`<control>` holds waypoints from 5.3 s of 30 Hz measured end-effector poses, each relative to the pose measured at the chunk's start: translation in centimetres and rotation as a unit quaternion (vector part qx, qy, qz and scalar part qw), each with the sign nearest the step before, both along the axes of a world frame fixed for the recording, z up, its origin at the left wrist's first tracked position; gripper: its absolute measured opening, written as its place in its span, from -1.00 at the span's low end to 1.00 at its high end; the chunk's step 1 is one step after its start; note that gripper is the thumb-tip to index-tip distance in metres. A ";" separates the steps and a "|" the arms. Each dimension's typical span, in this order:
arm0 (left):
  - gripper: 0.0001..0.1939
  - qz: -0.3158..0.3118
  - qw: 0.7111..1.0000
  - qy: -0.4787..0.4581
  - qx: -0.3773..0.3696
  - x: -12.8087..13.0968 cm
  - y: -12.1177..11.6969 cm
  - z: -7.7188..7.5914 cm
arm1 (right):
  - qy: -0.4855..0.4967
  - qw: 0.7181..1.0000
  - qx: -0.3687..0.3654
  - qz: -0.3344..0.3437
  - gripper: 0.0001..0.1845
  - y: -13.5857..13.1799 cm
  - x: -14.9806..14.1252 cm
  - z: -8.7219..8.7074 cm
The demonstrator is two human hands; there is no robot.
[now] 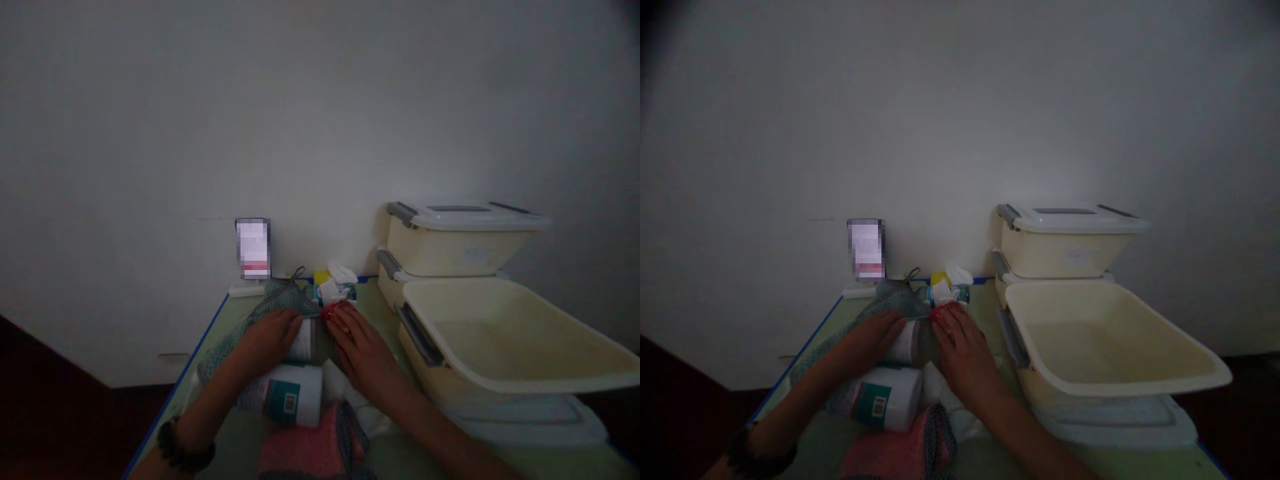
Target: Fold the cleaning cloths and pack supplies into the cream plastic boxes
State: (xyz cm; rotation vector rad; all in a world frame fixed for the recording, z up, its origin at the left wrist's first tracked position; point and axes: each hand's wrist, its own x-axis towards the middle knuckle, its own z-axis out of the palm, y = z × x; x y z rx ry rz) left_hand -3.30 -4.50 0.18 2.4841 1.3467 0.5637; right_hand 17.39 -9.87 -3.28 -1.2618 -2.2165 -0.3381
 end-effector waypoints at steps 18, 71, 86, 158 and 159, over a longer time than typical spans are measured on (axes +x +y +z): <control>-0.61 0.030 0.999 0.004 -0.025 1.4 2.3 2.0 | 0.022 0.997 -0.036 -0.062 -0.53 0.5 1.1 -0.1; -0.82 0.005 0.982 0.181 -0.054 -0.2 3.2 6.7 | 0.073 0.997 -0.013 0.007 -0.78 -1.0 -0.6 0.2; -0.78 -0.039 0.984 -0.154 0.078 -1.0 -0.2 11.2 | 0.198 0.971 -0.134 -0.015 -0.37 1.8 -2.5 13.1; -0.58 -0.103 0.982 0.103 -0.117 -2.6 3.7 6.2 | -0.091 0.874 -0.439 0.185 -0.83 -2.4 -0.1 8.0; -0.58 -0.100 0.985 0.091 -0.110 -2.7 3.6 6.2 | -0.066 0.878 -0.435 0.189 -0.85 -2.4 0.0 8.9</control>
